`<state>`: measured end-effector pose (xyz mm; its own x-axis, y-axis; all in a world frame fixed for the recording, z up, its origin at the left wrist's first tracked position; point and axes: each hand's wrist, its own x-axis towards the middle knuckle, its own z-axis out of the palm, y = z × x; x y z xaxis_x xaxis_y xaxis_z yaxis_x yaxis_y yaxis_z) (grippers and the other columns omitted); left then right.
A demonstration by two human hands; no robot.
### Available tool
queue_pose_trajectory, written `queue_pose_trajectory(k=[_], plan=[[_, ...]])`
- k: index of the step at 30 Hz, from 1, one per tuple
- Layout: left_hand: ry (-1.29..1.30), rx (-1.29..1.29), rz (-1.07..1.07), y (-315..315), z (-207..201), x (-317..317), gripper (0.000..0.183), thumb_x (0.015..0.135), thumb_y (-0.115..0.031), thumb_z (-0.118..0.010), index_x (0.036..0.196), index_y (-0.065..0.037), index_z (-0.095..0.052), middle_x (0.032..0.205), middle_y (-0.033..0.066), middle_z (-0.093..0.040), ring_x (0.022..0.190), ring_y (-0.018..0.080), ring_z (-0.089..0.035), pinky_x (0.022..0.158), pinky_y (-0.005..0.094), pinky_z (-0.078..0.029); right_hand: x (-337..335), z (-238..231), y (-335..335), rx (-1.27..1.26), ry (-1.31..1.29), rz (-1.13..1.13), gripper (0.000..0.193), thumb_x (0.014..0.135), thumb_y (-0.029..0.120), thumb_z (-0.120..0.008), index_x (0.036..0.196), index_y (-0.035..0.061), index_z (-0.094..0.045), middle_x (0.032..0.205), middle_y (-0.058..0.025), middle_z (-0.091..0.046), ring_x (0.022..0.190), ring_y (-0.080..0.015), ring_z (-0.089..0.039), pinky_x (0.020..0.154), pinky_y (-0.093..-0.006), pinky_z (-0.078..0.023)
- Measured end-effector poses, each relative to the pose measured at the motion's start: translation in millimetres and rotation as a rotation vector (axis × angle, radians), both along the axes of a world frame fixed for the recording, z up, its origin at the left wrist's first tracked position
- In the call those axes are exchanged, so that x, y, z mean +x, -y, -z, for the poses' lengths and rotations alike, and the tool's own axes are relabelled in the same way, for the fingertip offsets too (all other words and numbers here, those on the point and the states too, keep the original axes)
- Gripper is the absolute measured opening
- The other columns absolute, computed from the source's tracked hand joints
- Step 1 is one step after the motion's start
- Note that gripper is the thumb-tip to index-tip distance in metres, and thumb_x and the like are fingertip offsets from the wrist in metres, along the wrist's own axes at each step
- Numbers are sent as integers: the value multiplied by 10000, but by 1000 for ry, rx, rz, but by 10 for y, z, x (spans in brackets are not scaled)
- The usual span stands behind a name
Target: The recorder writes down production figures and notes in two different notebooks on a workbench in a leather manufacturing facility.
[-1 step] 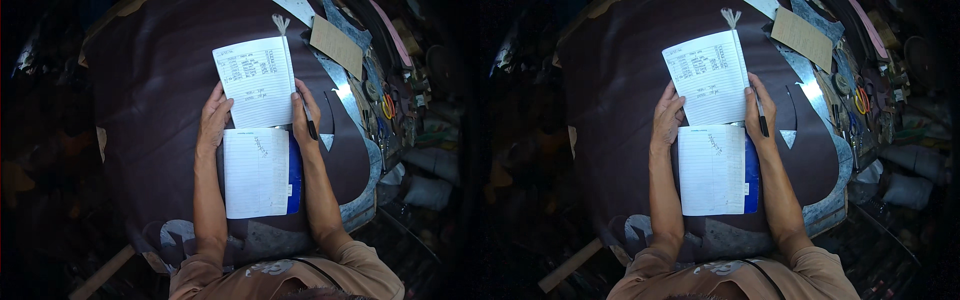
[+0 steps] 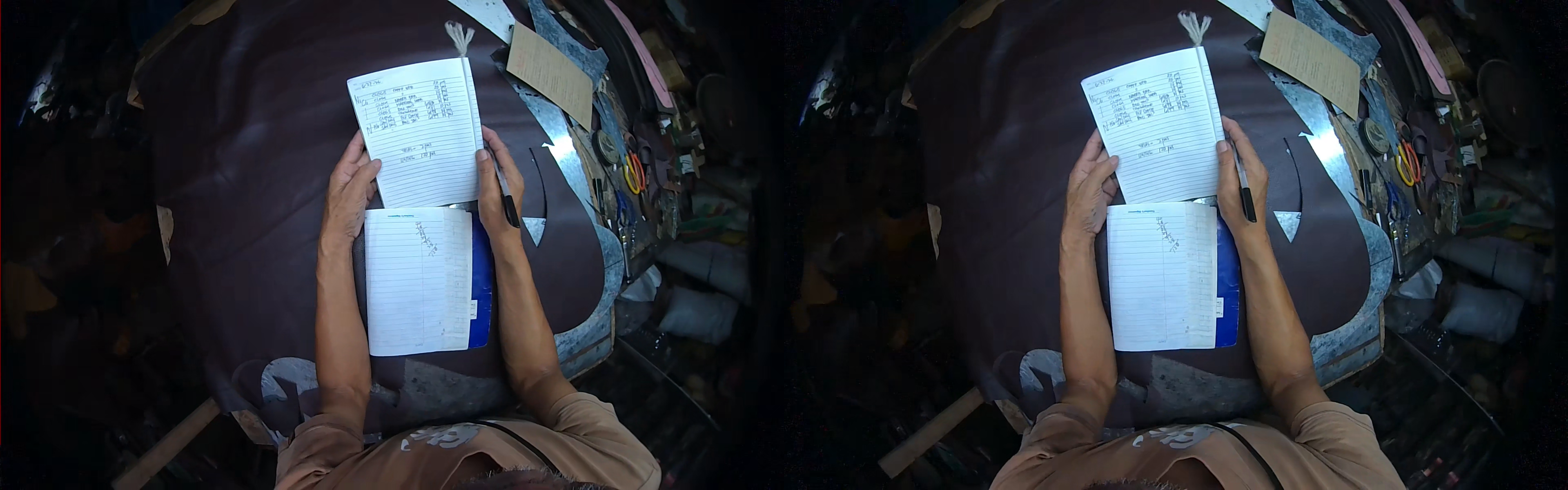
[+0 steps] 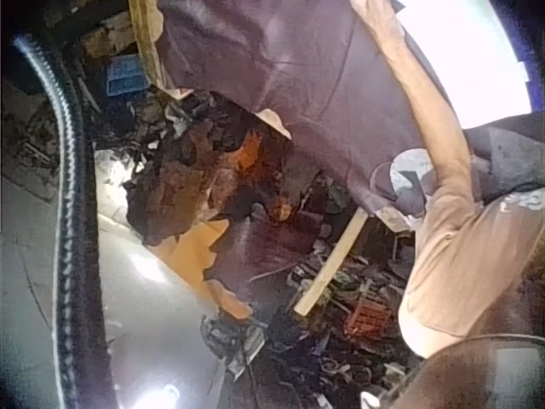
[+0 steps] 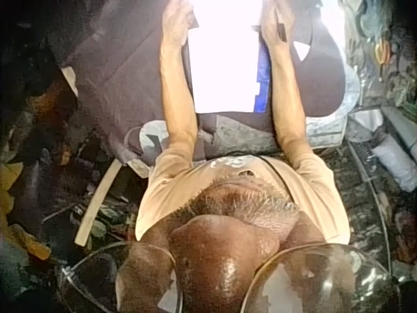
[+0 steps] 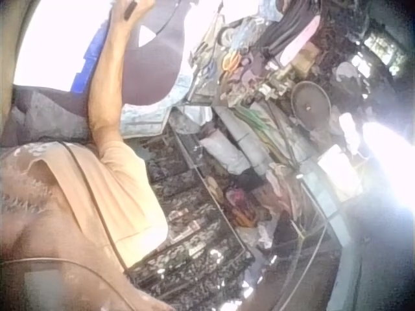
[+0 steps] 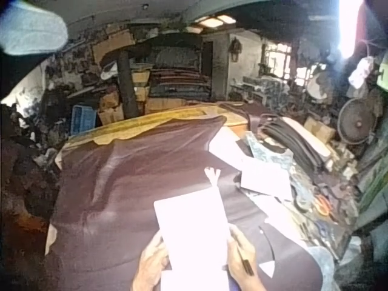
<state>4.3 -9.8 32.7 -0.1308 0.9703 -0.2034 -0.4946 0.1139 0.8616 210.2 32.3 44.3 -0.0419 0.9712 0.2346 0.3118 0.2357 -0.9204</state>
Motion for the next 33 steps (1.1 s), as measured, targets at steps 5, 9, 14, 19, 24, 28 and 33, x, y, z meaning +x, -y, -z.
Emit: queue_pose_trajectory(k=[5,9,14,19,24,28,33], plan=[[-1,7,-9,23,-10,-20,604,949,-55,-469,1520,-11,-276,1260,145,-625,1066,121,-608,930,257,-474,-32,17,14,-44,-42,-10,463,1003,298,-522,1294,-60,-560,1230,-225,-623,1180,-279,-576,1011,-354,-424],[12,12,12,13,4,-13,624,931,-42,-502,1509,12,-274,1320,176,-591,1137,167,-606,977,297,-476,-3,28,3,0,27,-2,419,1015,256,-482,1309,-33,-556,1218,-261,-629,1171,-342,-607,985,-400,-471],[12,25,-23,16,-7,16,601,953,-60,-468,1518,-2,-273,1297,159,-605,1097,134,-602,944,263,-470,-2,36,9,-21,22,0,425,1013,266,-481,1316,-23,-555,1225,-263,-625,1174,-350,-605,988,-408,-470],[21,20,-9,13,25,-15,632,924,-38,-515,1509,8,-279,1322,166,-593,1125,151,-607,965,276,-477,10,66,-5,-17,31,-7,411,1014,249,-479,1315,-19,-557,1225,-257,-628,1169,-350,-609,987,-405,-473],[27,18,-12,19,29,-24,644,916,-37,-523,1509,8,-276,1314,164,-599,1104,143,-614,953,276,-483,-11,43,6,-14,33,-2,411,1014,250,-481,1313,-21,-560,1231,-256,-625,1173,-348,-607,988,-405,-474],[24,13,-17,19,19,-20,636,918,-37,-508,1508,9,-277,1309,164,-601,1104,151,-617,949,286,-490,-15,57,4,-5,27,2,411,1013,250,-484,1311,-22,-563,1231,-255,-626,1172,-343,-609,986,-399,-474],[7,12,-3,10,6,-12,630,919,-39,-493,1509,7,-277,1311,169,-598,1104,155,-619,943,292,-496,1,55,-4,3,25,0,416,1013,257,-487,1312,-21,-562,1234,-253,-626,1174,-346,-607,986,-402,-474]])
